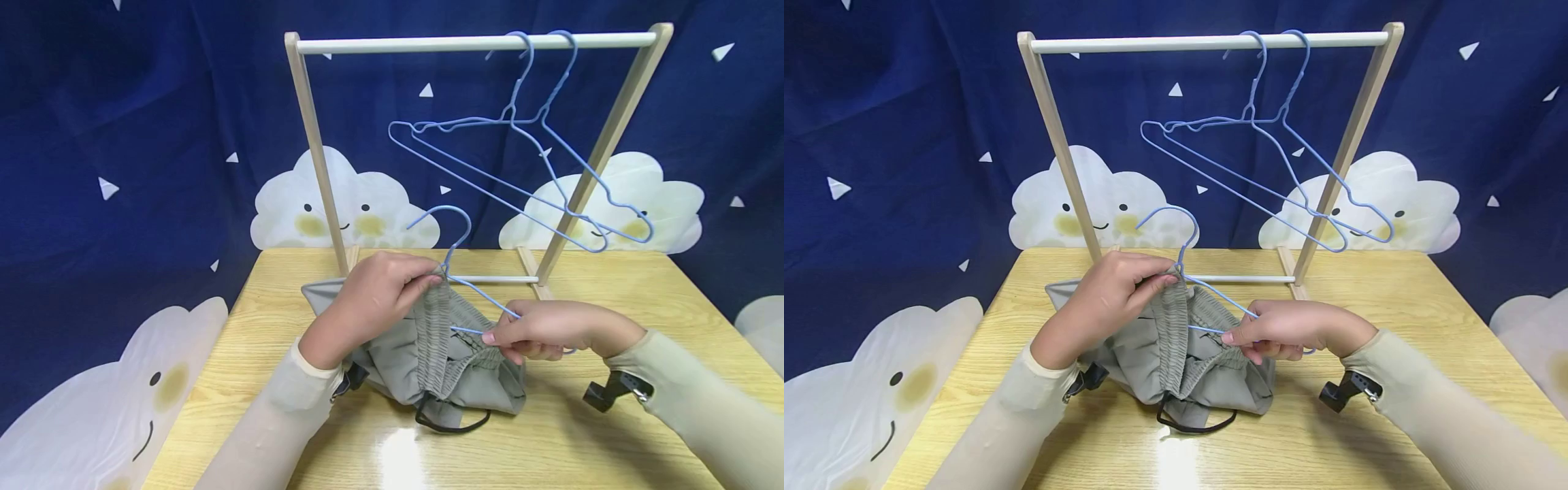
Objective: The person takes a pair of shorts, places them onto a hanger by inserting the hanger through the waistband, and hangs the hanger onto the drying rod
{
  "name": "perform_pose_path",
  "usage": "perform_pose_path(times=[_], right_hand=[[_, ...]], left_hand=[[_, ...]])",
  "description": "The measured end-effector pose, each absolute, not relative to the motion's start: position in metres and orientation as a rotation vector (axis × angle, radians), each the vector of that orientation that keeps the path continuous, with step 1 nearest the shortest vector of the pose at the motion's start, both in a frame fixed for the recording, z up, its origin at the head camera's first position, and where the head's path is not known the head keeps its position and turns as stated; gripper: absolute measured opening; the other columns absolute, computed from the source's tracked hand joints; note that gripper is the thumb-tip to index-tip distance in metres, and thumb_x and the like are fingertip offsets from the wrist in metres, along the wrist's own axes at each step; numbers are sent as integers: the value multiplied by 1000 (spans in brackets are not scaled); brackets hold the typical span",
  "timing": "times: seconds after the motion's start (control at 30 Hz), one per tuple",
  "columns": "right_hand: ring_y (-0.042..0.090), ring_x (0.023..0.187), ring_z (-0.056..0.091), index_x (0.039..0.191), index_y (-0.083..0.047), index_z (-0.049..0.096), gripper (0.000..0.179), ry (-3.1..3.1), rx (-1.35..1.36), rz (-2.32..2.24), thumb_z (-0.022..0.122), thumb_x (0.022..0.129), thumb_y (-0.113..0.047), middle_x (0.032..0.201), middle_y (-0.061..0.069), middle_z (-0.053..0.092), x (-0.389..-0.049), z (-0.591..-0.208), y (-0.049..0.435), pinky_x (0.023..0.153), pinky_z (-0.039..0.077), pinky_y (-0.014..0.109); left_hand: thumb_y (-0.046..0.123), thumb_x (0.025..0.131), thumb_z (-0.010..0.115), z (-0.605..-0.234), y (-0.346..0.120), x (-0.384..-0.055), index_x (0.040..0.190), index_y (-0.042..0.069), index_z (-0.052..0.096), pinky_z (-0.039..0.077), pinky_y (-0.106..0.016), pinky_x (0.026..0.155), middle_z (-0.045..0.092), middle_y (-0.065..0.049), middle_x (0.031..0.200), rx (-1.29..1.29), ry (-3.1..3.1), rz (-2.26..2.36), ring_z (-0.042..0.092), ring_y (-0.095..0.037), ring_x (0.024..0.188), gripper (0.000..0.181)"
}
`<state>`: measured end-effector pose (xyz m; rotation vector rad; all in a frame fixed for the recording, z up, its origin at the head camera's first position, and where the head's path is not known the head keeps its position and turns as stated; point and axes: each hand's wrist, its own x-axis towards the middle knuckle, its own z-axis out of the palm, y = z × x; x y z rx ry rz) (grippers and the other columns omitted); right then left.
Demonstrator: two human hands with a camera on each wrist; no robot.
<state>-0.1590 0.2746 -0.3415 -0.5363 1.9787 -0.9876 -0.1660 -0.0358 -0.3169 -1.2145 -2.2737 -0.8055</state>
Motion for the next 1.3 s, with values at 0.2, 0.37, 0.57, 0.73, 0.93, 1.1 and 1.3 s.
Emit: perform_pose_path(times=[0.2, 0.37, 0.57, 0.73, 0.93, 1.1, 1.3], right_hand=[[6, 43, 24, 86, 15, 65, 61, 1962, -505, -970, 58, 110, -41, 51, -10, 30, -165, -342, 262, 42, 21, 24], [5, 43, 31, 96, 12, 71, 54, 2002, -500, -990, 60, 109, -39, 54, -7, 37, -168, -331, 268, 42, 27, 23], [12, 47, 61, 113, 4, 74, 38, 2088, -639, -1013, 55, 113, -29, 63, 6, 65, -167, -325, 281, 45, 53, 30], [27, 62, 76, 125, 3, 69, 36, 2054, -699, -1051, 50, 116, -27, 76, 16, 76, -164, -330, 287, 48, 58, 39], [38, 84, 81, 137, 6, 61, 46, 1902, -830, -1188, 29, 120, -22, 97, 25, 80, -168, -332, 303, 59, 64, 49], [37, 103, 80, 142, 11, 53, 78, 1647, -949, -1389, 1, 117, -41, 116, 30, 77, -185, -338, 321, 69, 65, 42], [33, 115, 76, 143, 15, 53, 88, 1101, -995, -1766, 1, 116, -51, 131, 26, 73, -214, -368, 320, 91, 63, 36]], left_hand=[[23, 107, 71, -318, -37, -166, 100, 14, 80, 53, -28, 66, 78, 5, 91, -1138, -2226, -797, 61, -8, 70, 15], [22, 106, 71, -319, -37, -166, 94, 14, 77, 48, -26, 64, 74, 4, 87, -1149, -2197, -848, 56, -8, 68, 16], [20, 105, 73, -317, -36, -165, 100, 13, 80, 51, -24, 67, 77, 5, 90, -1210, -2140, -850, 60, -6, 72, 12], [20, 105, 73, -315, -36, -163, 106, 13, 83, 56, -26, 72, 82, 4, 98, -1237, -2133, -814, 70, -6, 80, 12], [18, 105, 72, -312, -40, -161, 95, 12, 78, 50, -25, 65, 75, 4, 86, -1225, -2112, -821, 61, -7, 71, 12], [16, 105, 72, -306, -46, -158, 89, 12, 73, 41, -24, 57, 62, 4, 74, -1174, -2096, -861, 47, -7, 62, 17], [16, 106, 71, -299, -51, -152, 94, 10, 77, 40, -25, 55, 58, 4, 72, -1130, -2082, -882, 47, -7, 61, 13]])
